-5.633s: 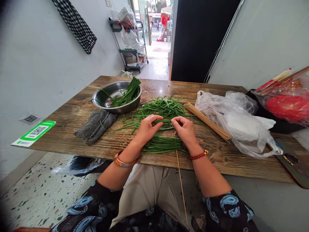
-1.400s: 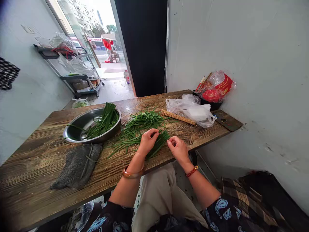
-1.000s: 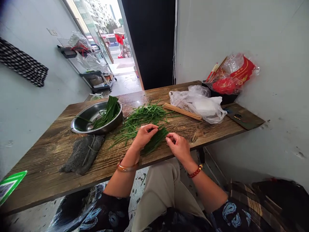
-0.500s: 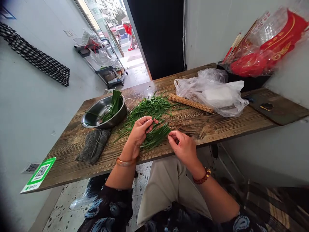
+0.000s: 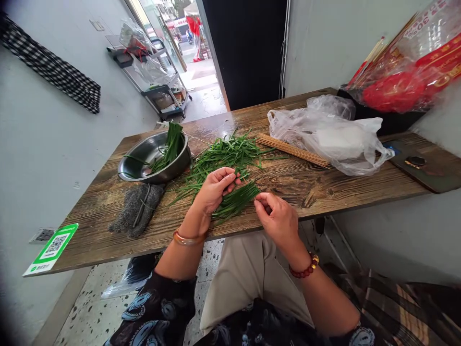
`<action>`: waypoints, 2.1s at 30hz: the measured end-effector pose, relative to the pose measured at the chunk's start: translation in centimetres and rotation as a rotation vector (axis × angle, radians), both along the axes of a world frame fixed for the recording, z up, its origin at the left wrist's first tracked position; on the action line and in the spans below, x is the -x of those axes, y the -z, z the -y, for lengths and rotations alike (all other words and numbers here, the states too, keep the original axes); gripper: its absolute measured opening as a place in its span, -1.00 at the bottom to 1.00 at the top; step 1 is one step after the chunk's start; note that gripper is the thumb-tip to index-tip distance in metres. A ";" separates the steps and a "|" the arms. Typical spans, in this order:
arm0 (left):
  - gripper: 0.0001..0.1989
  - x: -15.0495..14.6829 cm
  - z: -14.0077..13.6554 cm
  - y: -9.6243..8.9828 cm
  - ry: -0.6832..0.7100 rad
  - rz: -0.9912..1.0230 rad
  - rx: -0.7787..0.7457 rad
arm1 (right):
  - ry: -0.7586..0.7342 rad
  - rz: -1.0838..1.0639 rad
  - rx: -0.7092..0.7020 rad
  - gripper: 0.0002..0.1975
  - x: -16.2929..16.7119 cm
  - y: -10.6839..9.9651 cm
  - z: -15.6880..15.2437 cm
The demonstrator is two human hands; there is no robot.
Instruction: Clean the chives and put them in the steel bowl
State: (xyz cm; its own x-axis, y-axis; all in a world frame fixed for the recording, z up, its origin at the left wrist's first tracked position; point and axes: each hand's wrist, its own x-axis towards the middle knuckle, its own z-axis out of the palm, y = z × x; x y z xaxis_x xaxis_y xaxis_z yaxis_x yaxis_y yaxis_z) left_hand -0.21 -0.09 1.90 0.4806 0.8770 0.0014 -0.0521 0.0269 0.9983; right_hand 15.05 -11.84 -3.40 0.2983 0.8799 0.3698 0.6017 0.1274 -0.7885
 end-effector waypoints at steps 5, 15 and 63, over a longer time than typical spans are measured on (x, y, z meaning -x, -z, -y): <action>-0.67 0.1 0.0 0.1 -0.016 0.001 -0.004 | -0.014 0.019 -0.014 -0.81 0.0 0.0 0.0; -0.71 0.2 -0.2 0.3 -0.025 0.061 0.018 | -0.027 0.008 -0.010 -0.81 0.0 0.0 0.1; -0.83 -0.2 0.2 -0.1 -0.045 -0.047 0.061 | -0.042 0.045 -0.033 -0.79 0.0 0.3 0.1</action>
State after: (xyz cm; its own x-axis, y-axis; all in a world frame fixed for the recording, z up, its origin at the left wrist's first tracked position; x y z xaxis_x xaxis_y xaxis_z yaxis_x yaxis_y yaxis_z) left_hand 0.03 -0.31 1.96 0.4391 0.8954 -0.0742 -0.0079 0.0865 0.9962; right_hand 15.02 -11.96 -3.71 0.2441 0.8782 0.4113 0.6303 0.1786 -0.7555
